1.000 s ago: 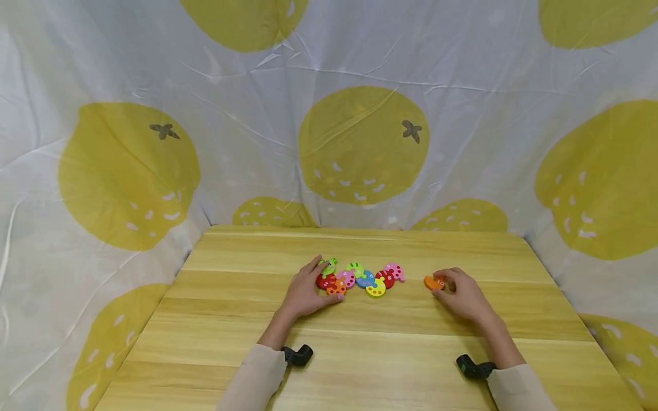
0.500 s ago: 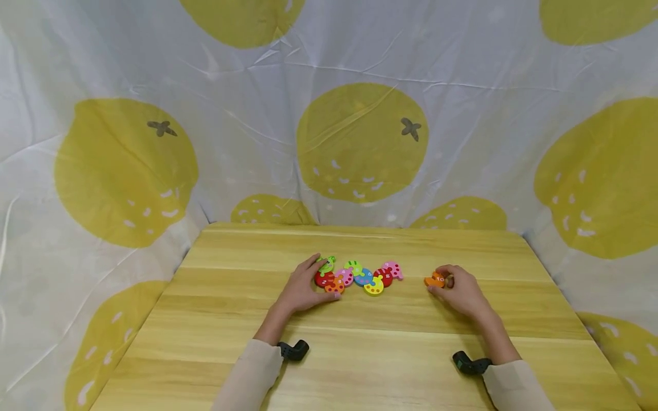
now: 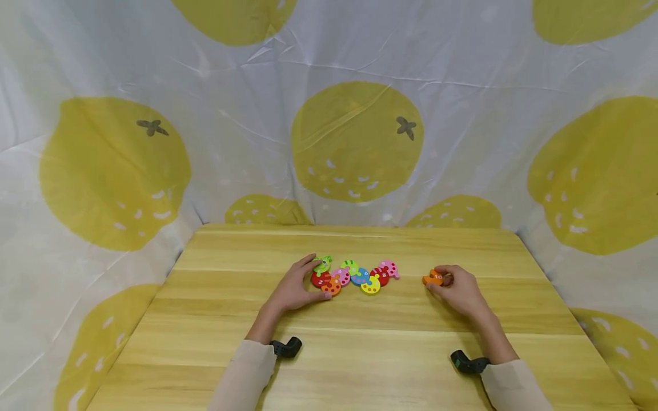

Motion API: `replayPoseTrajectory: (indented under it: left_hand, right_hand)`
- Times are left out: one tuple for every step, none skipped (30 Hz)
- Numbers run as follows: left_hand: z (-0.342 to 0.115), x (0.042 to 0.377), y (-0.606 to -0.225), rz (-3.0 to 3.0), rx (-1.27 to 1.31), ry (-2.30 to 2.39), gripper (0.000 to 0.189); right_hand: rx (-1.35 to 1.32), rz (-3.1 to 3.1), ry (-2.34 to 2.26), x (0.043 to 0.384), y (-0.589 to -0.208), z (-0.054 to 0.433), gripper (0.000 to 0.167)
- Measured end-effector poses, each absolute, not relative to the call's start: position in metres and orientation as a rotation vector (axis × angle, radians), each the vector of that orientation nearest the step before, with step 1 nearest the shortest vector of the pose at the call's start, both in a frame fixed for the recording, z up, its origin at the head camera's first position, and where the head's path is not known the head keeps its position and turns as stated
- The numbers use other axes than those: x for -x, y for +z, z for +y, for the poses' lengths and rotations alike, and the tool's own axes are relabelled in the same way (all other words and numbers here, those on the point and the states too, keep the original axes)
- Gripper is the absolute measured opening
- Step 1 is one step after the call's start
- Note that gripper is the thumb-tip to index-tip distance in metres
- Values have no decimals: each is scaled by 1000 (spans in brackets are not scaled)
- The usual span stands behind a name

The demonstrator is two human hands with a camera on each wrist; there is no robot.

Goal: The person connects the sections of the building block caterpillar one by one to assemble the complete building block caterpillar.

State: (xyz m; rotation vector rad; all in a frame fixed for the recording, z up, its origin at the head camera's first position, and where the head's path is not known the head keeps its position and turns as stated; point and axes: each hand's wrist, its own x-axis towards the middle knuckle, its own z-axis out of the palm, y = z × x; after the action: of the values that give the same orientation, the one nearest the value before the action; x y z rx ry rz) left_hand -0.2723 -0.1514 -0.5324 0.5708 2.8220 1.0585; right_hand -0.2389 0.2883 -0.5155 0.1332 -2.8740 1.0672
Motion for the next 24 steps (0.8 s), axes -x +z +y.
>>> replayPoseTrajectory:
  left_hand:
    - [-152,273,-532,2820,-580,1057,98]
    - [-152,273,-531,2818,-585,1056,98]
    - [-152,273,-531,2814,-587,1056,97]
    - [-152,273,-531,2810,-587,1058,97]
    - [-152,272,-531,2805,-587,1070,97]
    - [-151,272,-531,2801,-582,1077,97]
    - [-151,271,-531,2799,-578,1087,97]
    - [-151,270,-532,2800,-572,1092,97]
    - [-150,270,-532,2801,-564,1096,96]
    - [-150,269,-533,2801,-561,1104,96]
    - [-150,269,-533,2804,-556,1107,96]
    - [-150,269,-533,2809,-553,1107,96]
    - [-149,269,-534,2812,-552,1110,96]
    - [-149,269,-534,2815,-551,1113,96]
    - [-149,269,-533,2817,-549,1117,96]
    - [-149,269,-533,2821,-551,1116,96]
    - [-149,270,-533,2825,-551,1118,96]
    - [-149,270,-533,2826,-552,1123,96]
    - [-149,271,-533,2828,-554,1124,96]
    - [-149,271,-532,2832,-556,1123,96]
    - [-149,271,-532,2834,-558,1121,96]
    - [-149,272,-532,2838,-560,1117,96]
    - [-149,272,-532,2839,-561,1117,96]
    - [-149,272,-532,2841,-562,1111,96]
  right_hand:
    - [-127,-2871,1071,239,-515,287,51]
    - [-125,-2868,1077,238,-515,286,51]
    - [-125,-2866,1080,238,-515,285,51]
    - [-130,-2864,1084,237,-514,284,51]
    - [-132,-2861,1089,236,-513,282,50]
    - [-139,-2857,1094,236,-513,281,50]
    - [-146,-2854,1101,235,-512,279,50]
    - [-157,-2850,1106,235,-510,277,50]
    - [-163,-2845,1109,235,-509,275,50]
    - [-168,-2836,1118,235,-508,273,50]
    - [-172,-2829,1123,235,-507,271,50]
    - [-175,-2822,1128,235,-506,269,50]
    - [-177,-2815,1134,236,-505,266,50]
    - [-175,-2808,1138,237,-504,264,50]
    - [-176,-2801,1146,238,-503,262,50]
    - [-179,-2795,1151,239,-503,259,50]
    - [-180,-2792,1151,241,-503,257,50]
    - [-182,-2787,1158,242,-503,255,50]
    - [-184,-2784,1161,243,-503,252,49]
    - [-183,-2781,1166,244,-503,250,49]
    - [-194,-2777,1172,245,-504,247,49]
    - [-194,-2774,1178,246,-504,244,49]
    - [-202,-2770,1187,247,-505,242,49]
    - [-204,-2766,1195,248,-505,239,48]
